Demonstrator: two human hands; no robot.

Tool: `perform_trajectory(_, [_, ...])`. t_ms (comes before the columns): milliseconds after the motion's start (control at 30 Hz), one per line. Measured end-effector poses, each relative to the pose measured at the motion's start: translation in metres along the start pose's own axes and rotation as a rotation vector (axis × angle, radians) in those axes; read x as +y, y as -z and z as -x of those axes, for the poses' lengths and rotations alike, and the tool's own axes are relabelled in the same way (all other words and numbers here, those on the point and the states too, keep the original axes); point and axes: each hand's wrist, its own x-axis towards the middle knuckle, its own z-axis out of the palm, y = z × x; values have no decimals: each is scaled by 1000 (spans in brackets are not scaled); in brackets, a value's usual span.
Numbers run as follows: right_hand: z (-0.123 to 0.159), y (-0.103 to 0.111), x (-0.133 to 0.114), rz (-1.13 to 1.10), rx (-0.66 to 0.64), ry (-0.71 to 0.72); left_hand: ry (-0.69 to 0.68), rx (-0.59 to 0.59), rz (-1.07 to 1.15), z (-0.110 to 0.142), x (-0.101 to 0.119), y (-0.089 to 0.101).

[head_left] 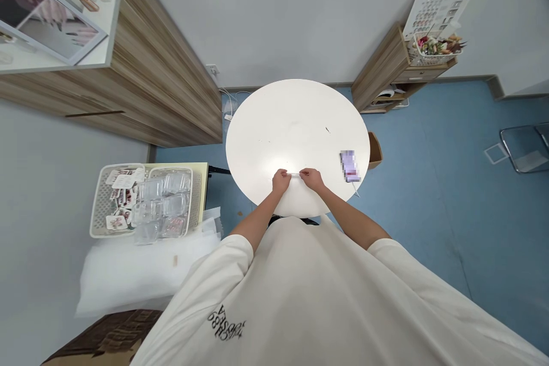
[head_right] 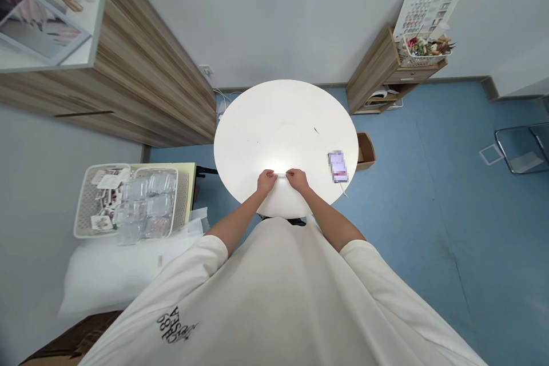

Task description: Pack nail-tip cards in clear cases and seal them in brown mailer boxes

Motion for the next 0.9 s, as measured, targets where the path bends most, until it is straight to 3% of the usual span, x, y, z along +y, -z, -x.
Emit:
perform_trajectory(300, [8,-5,7,31,-15,-32,-4,-46,13,6,-4,6])
perform_trajectory(567, [2,4,2,161,-78,154,-80,-25,-21,7,0,3])
perform_trajectory(900, [-10,10,-1,241,-149,205,-45,-18,17,-3,5,4])
